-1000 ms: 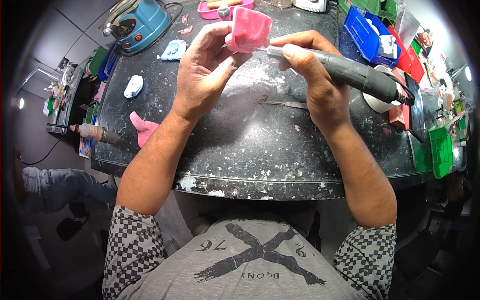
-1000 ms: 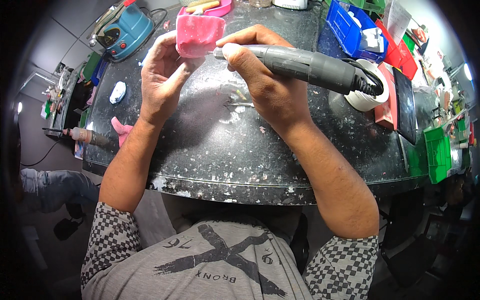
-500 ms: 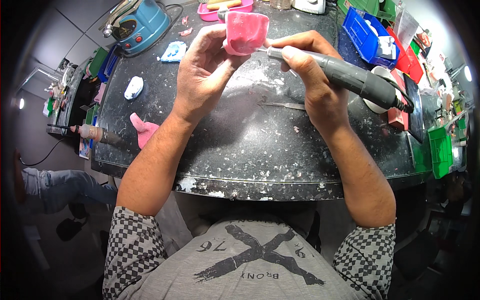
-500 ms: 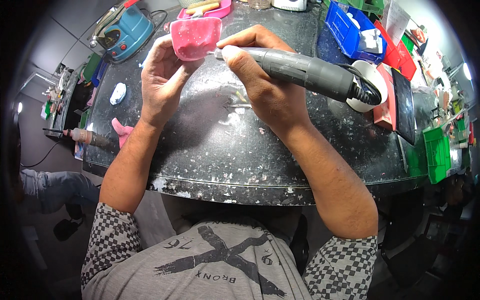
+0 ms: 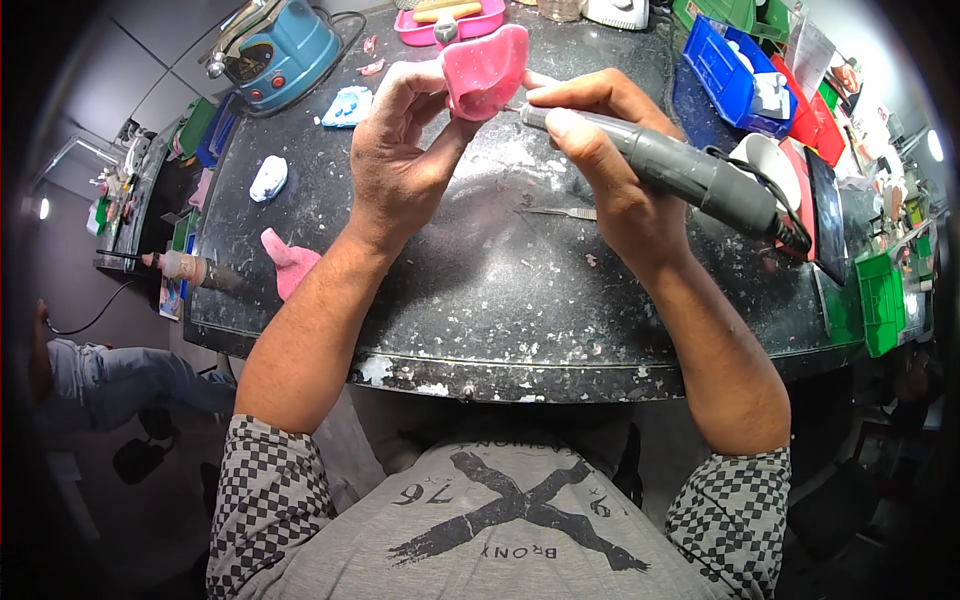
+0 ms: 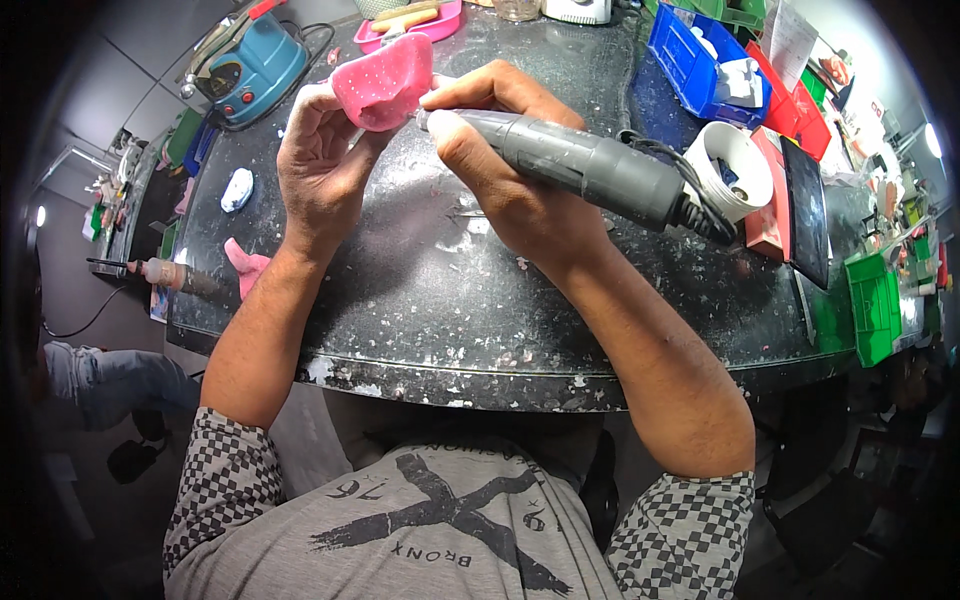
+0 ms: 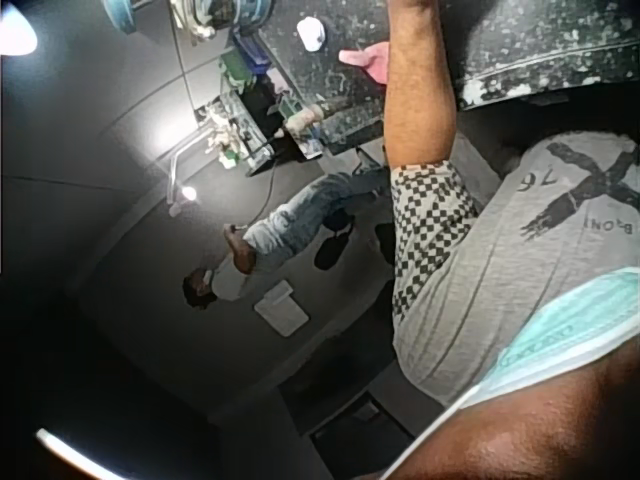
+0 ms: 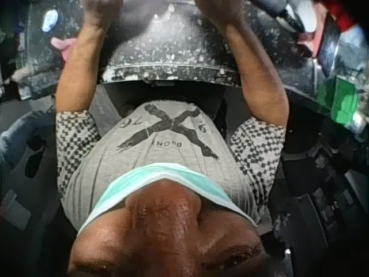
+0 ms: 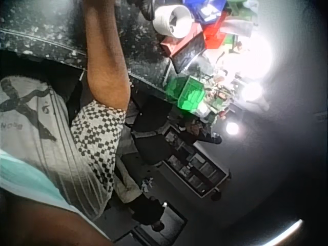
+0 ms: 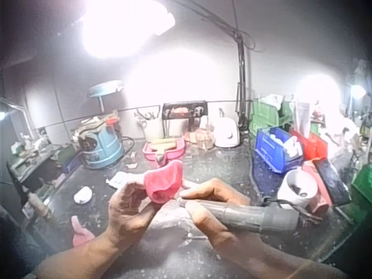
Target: The person grinds and trims a dental tray using a rotary tool, fits the tray onto a dental model base, and further shapes the tray with the tool.
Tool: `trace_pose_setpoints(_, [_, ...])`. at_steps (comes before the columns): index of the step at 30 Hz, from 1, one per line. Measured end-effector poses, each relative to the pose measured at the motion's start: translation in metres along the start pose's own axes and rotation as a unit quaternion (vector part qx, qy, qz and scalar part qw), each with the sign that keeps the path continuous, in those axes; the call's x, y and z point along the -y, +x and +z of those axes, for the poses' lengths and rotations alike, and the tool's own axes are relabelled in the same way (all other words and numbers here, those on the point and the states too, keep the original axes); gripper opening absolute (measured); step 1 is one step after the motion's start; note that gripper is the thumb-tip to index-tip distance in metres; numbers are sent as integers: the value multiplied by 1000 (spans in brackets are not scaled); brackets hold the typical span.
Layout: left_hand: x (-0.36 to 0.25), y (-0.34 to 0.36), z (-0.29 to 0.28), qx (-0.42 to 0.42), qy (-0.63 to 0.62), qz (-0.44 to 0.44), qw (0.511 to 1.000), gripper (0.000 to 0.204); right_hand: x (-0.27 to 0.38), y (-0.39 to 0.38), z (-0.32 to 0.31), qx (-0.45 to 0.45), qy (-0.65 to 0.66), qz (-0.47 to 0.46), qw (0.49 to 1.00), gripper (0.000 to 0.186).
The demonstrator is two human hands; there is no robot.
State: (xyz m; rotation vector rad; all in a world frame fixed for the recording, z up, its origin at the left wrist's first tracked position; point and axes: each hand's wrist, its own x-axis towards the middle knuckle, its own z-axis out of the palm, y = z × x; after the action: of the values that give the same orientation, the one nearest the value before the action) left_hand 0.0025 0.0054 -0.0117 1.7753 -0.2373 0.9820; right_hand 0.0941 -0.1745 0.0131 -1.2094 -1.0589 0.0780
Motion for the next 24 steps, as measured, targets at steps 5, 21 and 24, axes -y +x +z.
trace_pose_setpoints(5, [1, -1, 1, -19, -3, -2, 1000, 24, 0, -1, 2, 6, 7, -17, 1000, 17])
trace_pose_setpoints(21, [-2, 1, 2, -62, -29, -22, 997, 26, -7, 8, -9, -92, 57, -100, 989, 22])
trace_pose_setpoints(24, [-5, 0, 7, -37, -107, -66, 991, 26, -14, 10, -5, -93, 54, -42, 993, 28])
